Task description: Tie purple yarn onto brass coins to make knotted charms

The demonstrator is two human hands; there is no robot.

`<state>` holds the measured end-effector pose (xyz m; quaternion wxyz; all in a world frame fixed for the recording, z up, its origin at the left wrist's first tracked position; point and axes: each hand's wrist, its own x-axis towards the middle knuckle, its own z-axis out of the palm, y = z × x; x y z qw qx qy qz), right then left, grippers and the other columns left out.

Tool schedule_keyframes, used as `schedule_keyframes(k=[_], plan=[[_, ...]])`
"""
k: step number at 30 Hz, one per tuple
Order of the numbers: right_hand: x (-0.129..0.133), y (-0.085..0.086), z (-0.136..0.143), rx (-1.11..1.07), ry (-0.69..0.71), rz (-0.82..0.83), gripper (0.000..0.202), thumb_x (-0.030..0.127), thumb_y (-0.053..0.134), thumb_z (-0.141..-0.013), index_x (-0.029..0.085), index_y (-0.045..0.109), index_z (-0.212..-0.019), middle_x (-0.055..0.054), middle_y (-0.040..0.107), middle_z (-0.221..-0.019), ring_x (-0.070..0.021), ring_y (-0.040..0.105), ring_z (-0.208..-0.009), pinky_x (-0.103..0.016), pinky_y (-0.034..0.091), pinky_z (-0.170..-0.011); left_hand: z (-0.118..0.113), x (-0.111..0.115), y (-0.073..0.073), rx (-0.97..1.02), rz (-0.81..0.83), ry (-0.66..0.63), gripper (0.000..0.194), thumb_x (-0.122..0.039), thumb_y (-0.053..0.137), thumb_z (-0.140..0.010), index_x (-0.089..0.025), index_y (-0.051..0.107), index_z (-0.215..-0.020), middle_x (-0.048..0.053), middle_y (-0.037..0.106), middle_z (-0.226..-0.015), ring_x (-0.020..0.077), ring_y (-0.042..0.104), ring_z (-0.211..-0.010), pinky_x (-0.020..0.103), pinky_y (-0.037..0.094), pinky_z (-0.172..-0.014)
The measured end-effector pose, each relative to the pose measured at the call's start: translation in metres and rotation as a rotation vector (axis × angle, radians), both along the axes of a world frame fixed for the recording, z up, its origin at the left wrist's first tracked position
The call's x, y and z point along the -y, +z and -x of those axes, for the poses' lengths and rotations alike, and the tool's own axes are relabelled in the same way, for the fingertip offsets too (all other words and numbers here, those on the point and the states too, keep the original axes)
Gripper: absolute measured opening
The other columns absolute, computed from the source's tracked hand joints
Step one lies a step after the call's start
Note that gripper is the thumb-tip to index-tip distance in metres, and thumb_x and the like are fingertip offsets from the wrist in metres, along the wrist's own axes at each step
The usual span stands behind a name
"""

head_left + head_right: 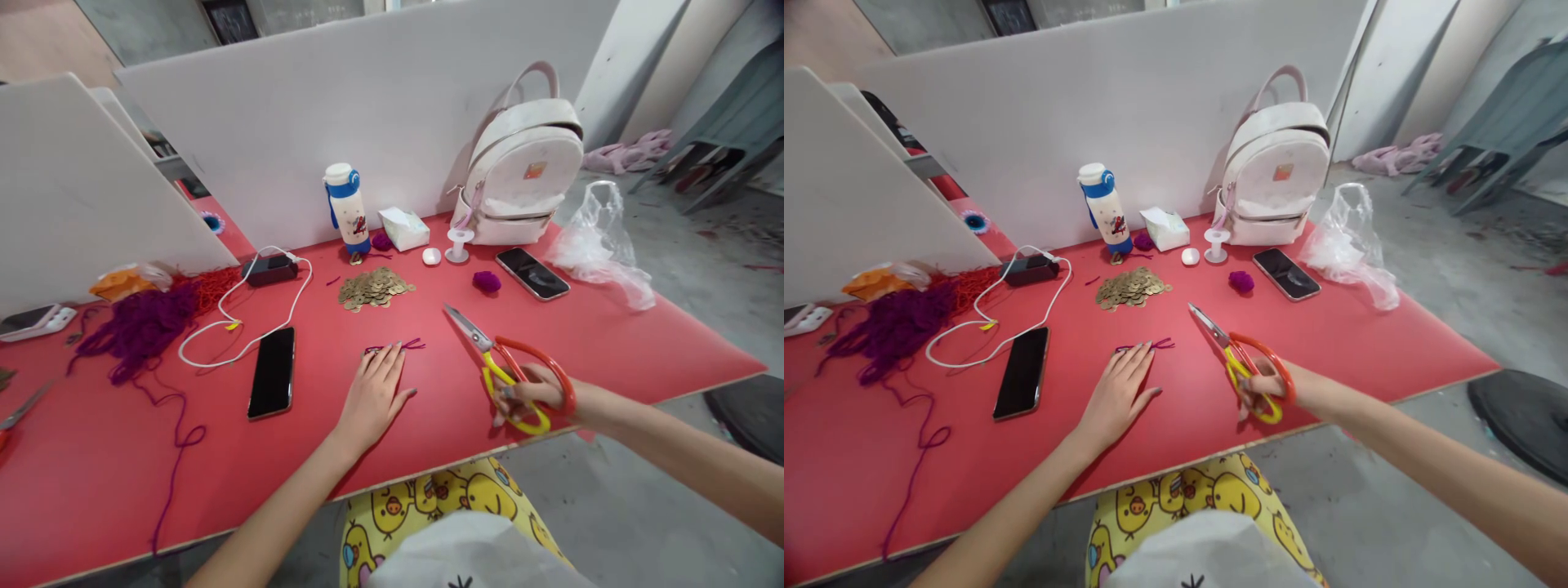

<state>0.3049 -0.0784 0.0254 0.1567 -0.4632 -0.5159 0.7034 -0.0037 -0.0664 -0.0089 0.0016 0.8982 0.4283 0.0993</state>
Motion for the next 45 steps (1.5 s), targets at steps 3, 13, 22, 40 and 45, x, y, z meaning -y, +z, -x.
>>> schedule_keyframes(k=[3, 13, 22, 40, 45], plan=[[0.024, 0.004, 0.013, -0.212, -0.203, 0.304, 0.046, 0.061, 0.069, -0.072, 0.016, 0.063, -0.078, -0.011, 0.071, -0.089, -0.0281, 0.071, -0.097, -0.036, 0.054, -0.087, -0.001, 0.002, 0.001, -0.015, 0.009, -0.003, 0.055, -0.042, 0.04, -0.1, -0.009, 0.045, -0.142, 0.017, 0.046, -0.149, 0.0293, 0.043, -0.138, 0.048, 0.034, -0.112], [0.056, 0.01, 0.002, -0.274, -0.036, 0.42, 0.06, 0.081, 0.049, -0.076, 0.024, 0.067, -0.083, -0.006, 0.066, -0.083, -0.0256, 0.073, -0.086, -0.033, 0.058, -0.076, -0.004, 0.002, 0.002, 0.033, 0.044, -0.005, 0.053, -0.04, 0.041, -0.099, -0.01, 0.043, -0.143, 0.016, 0.046, -0.15, 0.0294, 0.043, -0.138, 0.049, 0.033, -0.112], [0.046, 0.017, 0.023, -0.221, 0.013, 0.354, 0.05, 0.07, 0.054, -0.082, 0.021, 0.064, -0.088, -0.007, 0.067, -0.08, -0.0256, 0.073, -0.077, -0.038, 0.057, -0.079, -0.006, 0.003, 0.004, 0.038, 0.07, -0.003, 0.053, -0.038, 0.042, -0.099, -0.011, 0.042, -0.144, 0.015, 0.047, -0.149, 0.0298, 0.043, -0.137, 0.049, 0.031, -0.112], [0.034, 0.02, 0.033, -0.157, 0.044, 0.351, 0.058, 0.075, 0.048, -0.081, 0.019, 0.055, -0.07, -0.001, 0.057, -0.068, -0.0198, 0.071, -0.063, -0.031, 0.059, -0.068, -0.005, 0.004, 0.004, 0.09, 0.086, -0.046, 0.048, -0.029, 0.039, -0.1, -0.014, 0.041, -0.145, 0.015, 0.049, -0.148, 0.0275, 0.044, -0.137, 0.048, 0.029, -0.113], [0.031, 0.013, 0.024, -0.1, 0.098, 0.278, 0.06, 0.073, 0.04, -0.087, 0.018, 0.054, -0.069, -0.001, 0.056, -0.059, -0.0155, 0.065, -0.048, -0.024, 0.052, -0.049, -0.005, 0.005, 0.004, 0.086, 0.092, -0.042, 0.047, -0.027, 0.038, -0.1, -0.012, 0.041, -0.144, 0.014, 0.048, -0.149, 0.0271, 0.043, -0.138, 0.048, 0.028, -0.113]])
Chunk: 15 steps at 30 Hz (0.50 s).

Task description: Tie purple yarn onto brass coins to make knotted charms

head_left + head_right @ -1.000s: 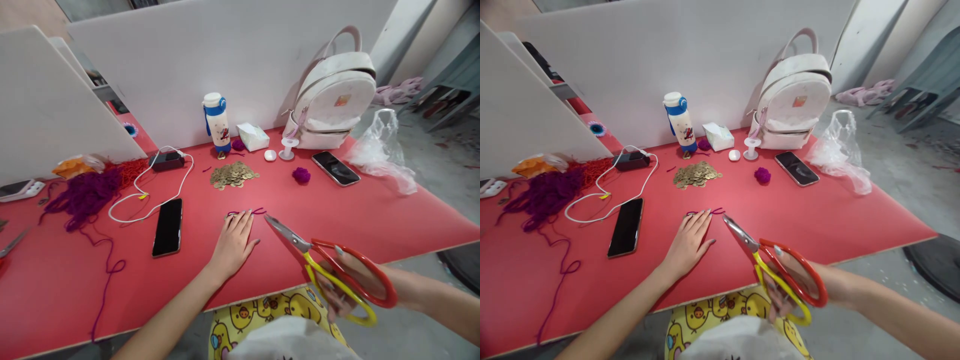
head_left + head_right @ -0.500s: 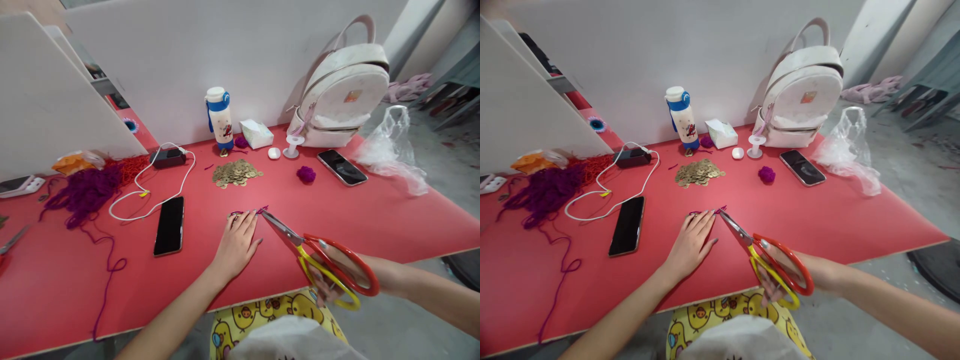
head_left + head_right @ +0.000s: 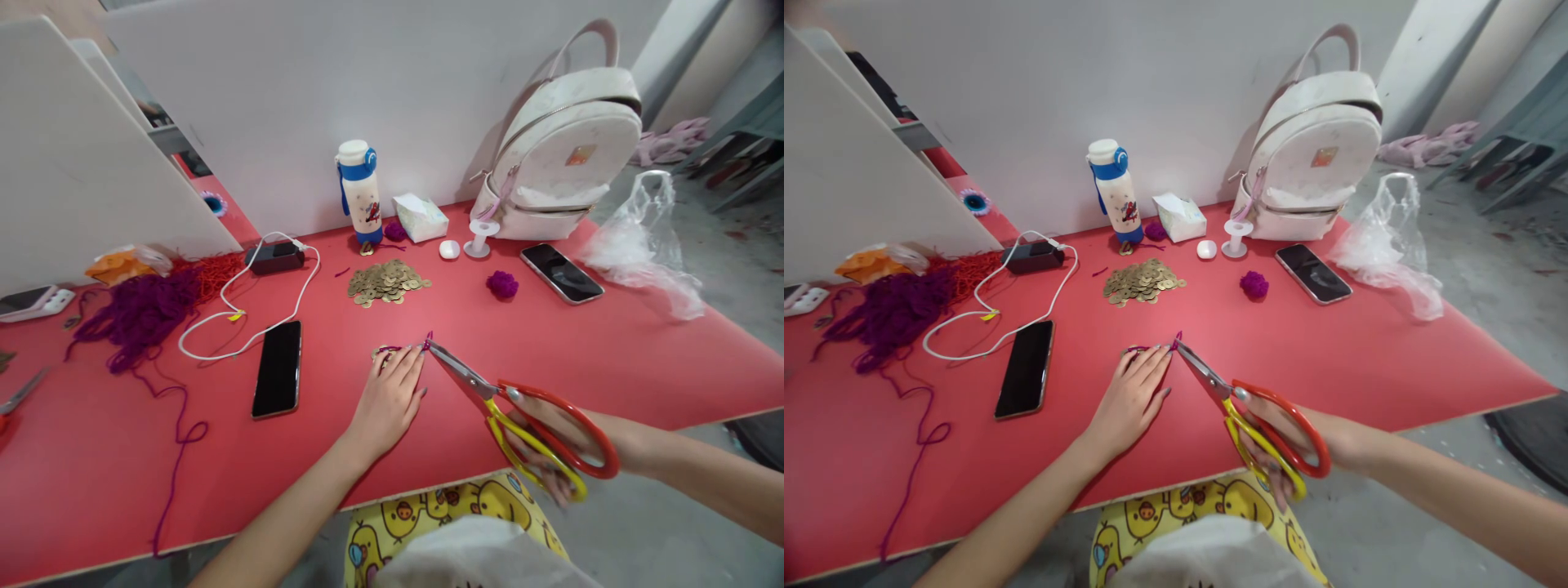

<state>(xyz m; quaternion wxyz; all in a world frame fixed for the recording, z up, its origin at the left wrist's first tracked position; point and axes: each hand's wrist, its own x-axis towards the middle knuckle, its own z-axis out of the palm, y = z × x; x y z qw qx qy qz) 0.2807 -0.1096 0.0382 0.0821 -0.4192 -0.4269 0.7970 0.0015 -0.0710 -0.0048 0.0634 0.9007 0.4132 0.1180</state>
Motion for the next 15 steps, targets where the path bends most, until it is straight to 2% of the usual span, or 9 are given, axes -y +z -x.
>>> schedule_keyframes(k=[4, 9, 12, 13, 15], plan=[[-0.004, 0.003, -0.006, 0.037, 0.0, -0.055, 0.056, 0.072, 0.042, -0.087, 0.019, 0.054, -0.074, 0.001, 0.055, -0.058, -0.0143, 0.059, -0.042, -0.024, 0.048, -0.042, 0.0, 0.0, -0.001, 0.003, -0.004, 0.0, 0.047, -0.026, 0.038, -0.099, -0.014, 0.042, -0.144, 0.014, 0.049, -0.148, 0.0271, 0.043, -0.138, 0.048, 0.028, -0.114], [-0.017, 0.015, -0.016, 0.11, 0.028, -0.137, 0.046, 0.066, 0.054, -0.083, 0.019, 0.056, -0.083, 0.001, 0.055, -0.055, -0.0134, 0.056, -0.043, -0.024, 0.049, -0.044, 0.0, 0.0, -0.001, 0.008, -0.006, -0.002, 0.047, -0.026, 0.037, -0.099, -0.014, 0.041, -0.145, 0.015, 0.049, -0.147, 0.027, 0.044, -0.138, 0.049, 0.029, -0.113], [-0.031, 0.019, -0.027, 0.233, 0.07, -0.128, 0.036, 0.047, 0.073, -0.069, 0.02, 0.056, -0.083, -0.002, 0.063, -0.069, -0.0127, 0.059, -0.046, -0.022, 0.046, -0.04, 0.0, 0.0, -0.002, 0.008, -0.01, -0.002, 0.047, -0.026, 0.036, -0.099, -0.014, 0.042, -0.145, 0.015, 0.049, -0.148, 0.0271, 0.043, -0.138, 0.049, 0.029, -0.113], [-0.036, 0.019, -0.031, 0.304, 0.081, -0.13, 0.033, 0.039, 0.076, -0.065, 0.02, 0.057, -0.083, -0.002, 0.065, -0.074, -0.0125, 0.06, -0.047, -0.021, 0.046, -0.039, 0.0, 0.0, -0.002, 0.007, -0.009, -0.002, 0.047, -0.026, 0.036, -0.099, -0.014, 0.042, -0.144, 0.015, 0.049, -0.148, 0.0271, 0.043, -0.138, 0.049, 0.029, -0.113], [-0.043, 0.018, -0.038, 0.401, 0.108, -0.139, 0.028, 0.031, 0.073, -0.065, 0.019, 0.059, -0.084, -0.004, 0.065, -0.078, -0.0124, 0.061, -0.048, -0.021, 0.047, -0.039, 0.0, 0.0, -0.001, 0.003, -0.006, -0.003, 0.046, -0.025, 0.037, -0.099, -0.013, 0.043, -0.143, 0.014, 0.049, -0.148, 0.027, 0.043, -0.138, 0.048, 0.028, -0.114]])
